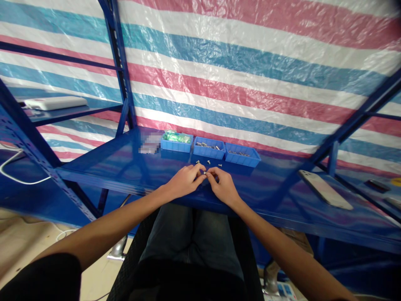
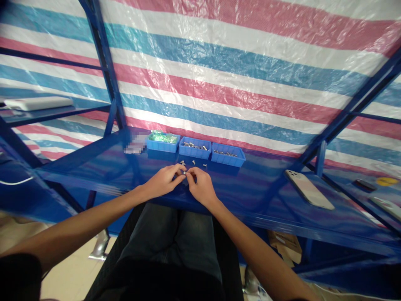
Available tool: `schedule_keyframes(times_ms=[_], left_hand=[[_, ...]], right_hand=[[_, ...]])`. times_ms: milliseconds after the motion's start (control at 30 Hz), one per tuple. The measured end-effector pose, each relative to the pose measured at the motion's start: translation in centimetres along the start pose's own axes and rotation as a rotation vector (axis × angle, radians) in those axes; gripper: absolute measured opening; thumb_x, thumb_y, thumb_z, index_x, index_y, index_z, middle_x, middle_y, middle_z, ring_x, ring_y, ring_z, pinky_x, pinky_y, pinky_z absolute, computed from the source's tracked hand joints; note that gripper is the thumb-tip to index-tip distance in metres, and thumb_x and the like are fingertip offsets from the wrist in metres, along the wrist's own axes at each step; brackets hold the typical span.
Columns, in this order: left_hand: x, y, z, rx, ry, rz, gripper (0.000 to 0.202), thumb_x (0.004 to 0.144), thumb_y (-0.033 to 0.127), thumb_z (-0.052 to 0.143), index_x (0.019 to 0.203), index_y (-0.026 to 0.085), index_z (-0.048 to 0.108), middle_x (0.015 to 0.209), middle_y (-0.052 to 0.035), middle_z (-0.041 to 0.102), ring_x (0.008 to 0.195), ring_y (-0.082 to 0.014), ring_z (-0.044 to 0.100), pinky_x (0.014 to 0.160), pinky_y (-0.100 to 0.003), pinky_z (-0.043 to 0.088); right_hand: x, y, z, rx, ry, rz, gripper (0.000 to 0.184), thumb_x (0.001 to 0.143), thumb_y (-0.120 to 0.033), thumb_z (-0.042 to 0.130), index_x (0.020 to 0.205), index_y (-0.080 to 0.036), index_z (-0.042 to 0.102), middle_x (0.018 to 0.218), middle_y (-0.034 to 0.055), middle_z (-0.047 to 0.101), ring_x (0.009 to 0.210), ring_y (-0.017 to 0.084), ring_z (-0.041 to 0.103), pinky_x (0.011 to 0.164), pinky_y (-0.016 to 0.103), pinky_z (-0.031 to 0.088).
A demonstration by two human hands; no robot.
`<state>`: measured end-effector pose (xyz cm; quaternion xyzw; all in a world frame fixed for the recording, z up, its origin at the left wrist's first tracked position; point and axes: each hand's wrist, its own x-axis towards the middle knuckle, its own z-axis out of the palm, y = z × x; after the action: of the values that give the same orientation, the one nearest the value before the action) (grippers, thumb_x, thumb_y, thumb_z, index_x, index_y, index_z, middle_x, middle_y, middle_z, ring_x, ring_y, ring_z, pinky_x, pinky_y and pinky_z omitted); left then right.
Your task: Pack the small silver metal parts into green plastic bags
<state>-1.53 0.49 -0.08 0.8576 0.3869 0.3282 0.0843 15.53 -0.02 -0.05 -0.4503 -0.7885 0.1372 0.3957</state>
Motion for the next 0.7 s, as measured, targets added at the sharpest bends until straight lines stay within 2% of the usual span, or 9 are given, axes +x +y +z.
schedule_keyframes(times_ms=[133, 267, 333, 500, 600, 700], left_hand=[[-0.02, 0.01, 0.03, -0.017, 0.016, 0.033, 0.013, 0.088, 0.024, 0.045, 0.099, 0.019, 0.048, 0.079, -0.0007, 0.061, 0.080, -0.0168, 0.059, 0.073, -0.028, 0.043], [0.08, 0.07, -0.01, -0.063, 0.019, 0.015, 0.010, 0.090, 0.024, 0.040, 0.091, 0.019, 0.049, 0.080, -0.0011, 0.060, 0.078, -0.0158, 0.058, 0.071, -0.027, 0.043], [0.14, 0.08, -0.04, -0.096, 0.006, -0.002, 0.014, 0.091, 0.025, 0.037, 0.088, 0.019, 0.049, 0.081, -0.0015, 0.060, 0.077, -0.0156, 0.058, 0.070, -0.027, 0.043], [0.14, 0.06, -0.08, -0.139, -0.050, -0.019, 0.020, 0.093, 0.028, 0.035, 0.088, 0.018, 0.051, 0.081, -0.0028, 0.061, 0.078, -0.0162, 0.059, 0.070, -0.027, 0.043], [0.04, 0.14, -0.11, -0.133, -0.049, 0.001, 0.018, 0.091, 0.029, 0.039, 0.100, 0.018, 0.050, 0.082, -0.0026, 0.062, 0.081, -0.0173, 0.060, 0.074, -0.029, 0.044], [-0.05, 0.21, -0.11, -0.096, -0.009, 0.035, 0.031, 0.089, 0.026, 0.044, 0.118, 0.018, 0.041, 0.085, -0.0025, 0.061, 0.085, -0.0181, 0.060, 0.078, -0.030, 0.044]], right_hand=[[0.14, 0.01, -0.07, 0.005, -0.067, 0.014, 0.022, 0.088, -0.027, 0.044, 0.074, -0.018, 0.058, 0.069, 0.0011, 0.063, 0.064, 0.014, 0.057, 0.060, 0.026, 0.040], [-0.04, 0.22, 0.12, 0.027, -0.022, -0.020, 0.012, 0.085, -0.024, 0.047, 0.090, -0.018, 0.056, 0.070, 0.0001, 0.062, 0.062, 0.014, 0.058, 0.060, 0.025, 0.043], [-0.29, 0.27, 0.27, -0.009, 0.015, -0.075, 0.015, 0.083, -0.021, 0.049, 0.097, -0.018, 0.054, 0.070, 0.0002, 0.061, 0.063, 0.014, 0.058, 0.062, 0.025, 0.045], [-0.82, 0.24, 0.60, -0.240, 0.077, -0.258, 0.013, 0.086, -0.017, 0.044, 0.088, -0.017, 0.057, 0.082, 0.0072, 0.064, 0.078, 0.019, 0.060, 0.073, 0.031, 0.046], [-0.75, 0.32, 0.61, -0.219, 0.101, -0.225, 0.014, 0.086, -0.017, 0.043, 0.090, -0.017, 0.057, 0.086, 0.0082, 0.066, 0.080, 0.020, 0.061, 0.074, 0.031, 0.047], [-0.51, 0.32, 0.46, -0.123, 0.081, -0.144, 0.013, 0.087, -0.019, 0.045, 0.088, -0.018, 0.058, 0.085, 0.0068, 0.067, 0.079, 0.019, 0.063, 0.072, 0.029, 0.047]])
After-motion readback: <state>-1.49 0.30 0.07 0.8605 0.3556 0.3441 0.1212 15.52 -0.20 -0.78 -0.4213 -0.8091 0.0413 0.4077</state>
